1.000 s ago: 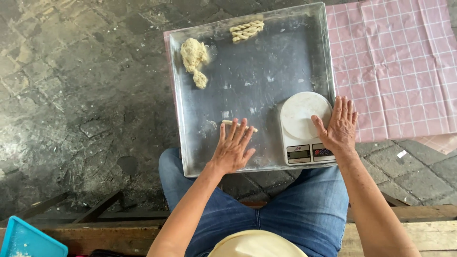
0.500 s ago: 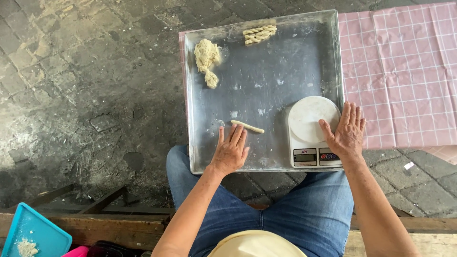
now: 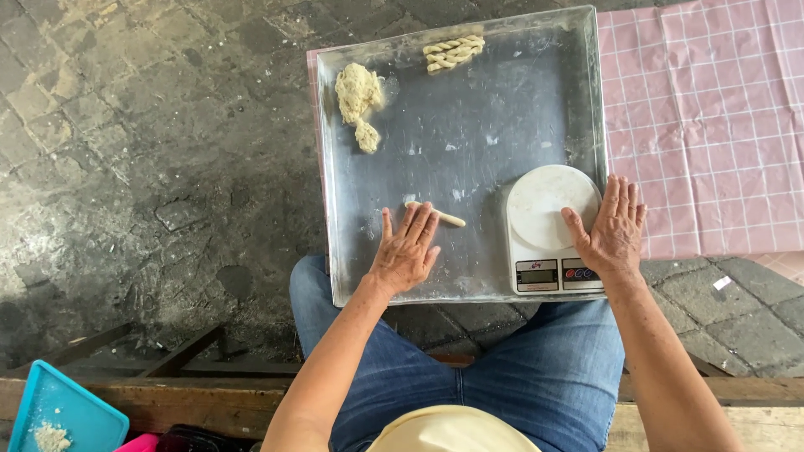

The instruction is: Rolling a small piece of dough into a long strand and then twisting it into a braided shape on a metal tray.

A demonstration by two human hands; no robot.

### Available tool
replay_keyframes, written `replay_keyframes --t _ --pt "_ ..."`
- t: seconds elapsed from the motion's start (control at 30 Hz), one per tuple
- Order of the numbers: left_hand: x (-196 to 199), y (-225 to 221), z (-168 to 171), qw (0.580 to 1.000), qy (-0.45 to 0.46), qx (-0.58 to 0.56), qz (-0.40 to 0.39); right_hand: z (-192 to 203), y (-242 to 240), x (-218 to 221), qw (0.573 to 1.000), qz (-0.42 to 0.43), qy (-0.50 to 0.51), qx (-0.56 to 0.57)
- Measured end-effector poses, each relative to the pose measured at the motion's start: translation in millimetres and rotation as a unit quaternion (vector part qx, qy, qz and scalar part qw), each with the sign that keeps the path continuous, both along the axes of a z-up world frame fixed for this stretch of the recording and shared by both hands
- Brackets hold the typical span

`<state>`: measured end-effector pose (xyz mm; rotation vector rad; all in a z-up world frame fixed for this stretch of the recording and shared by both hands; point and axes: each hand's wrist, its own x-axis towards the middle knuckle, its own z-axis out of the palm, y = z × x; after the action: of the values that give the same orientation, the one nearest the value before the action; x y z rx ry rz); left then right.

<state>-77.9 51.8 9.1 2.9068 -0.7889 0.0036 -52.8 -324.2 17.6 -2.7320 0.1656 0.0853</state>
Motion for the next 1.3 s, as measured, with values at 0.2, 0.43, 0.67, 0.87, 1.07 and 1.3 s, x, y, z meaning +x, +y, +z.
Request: replay_keyframes --t 0.2,0.43,0.67,0.87,1.07,1.3 --pt "11 -5 11 0.997 0.074 0.026 0.018 1 0 1 1.000 0.000 -0.005 0.008" --pt "22 -7 7 0.995 0.099 0.031 0.007 5 2 0 1.000 -0.004 -0.001 0.018" --pt "35 -8 -2 0.996 0.089 0.030 0.000 2 0 1 1.000 -0.003 0.005 0.019" --pt "49 -10 -11 0.997 0.075 0.016 -0.008 4 0 3 1.000 0.005 0.003 0.019" --pt "62 -12 -18 0.998 0.060 -0.008 -0.017 6 0 2 1.000 0.008 0.005 0.023" --pt "79 -18 -4 0.996 0.082 0.002 -0.021 6 0 3 1.000 0.013 -0.003 0.026"
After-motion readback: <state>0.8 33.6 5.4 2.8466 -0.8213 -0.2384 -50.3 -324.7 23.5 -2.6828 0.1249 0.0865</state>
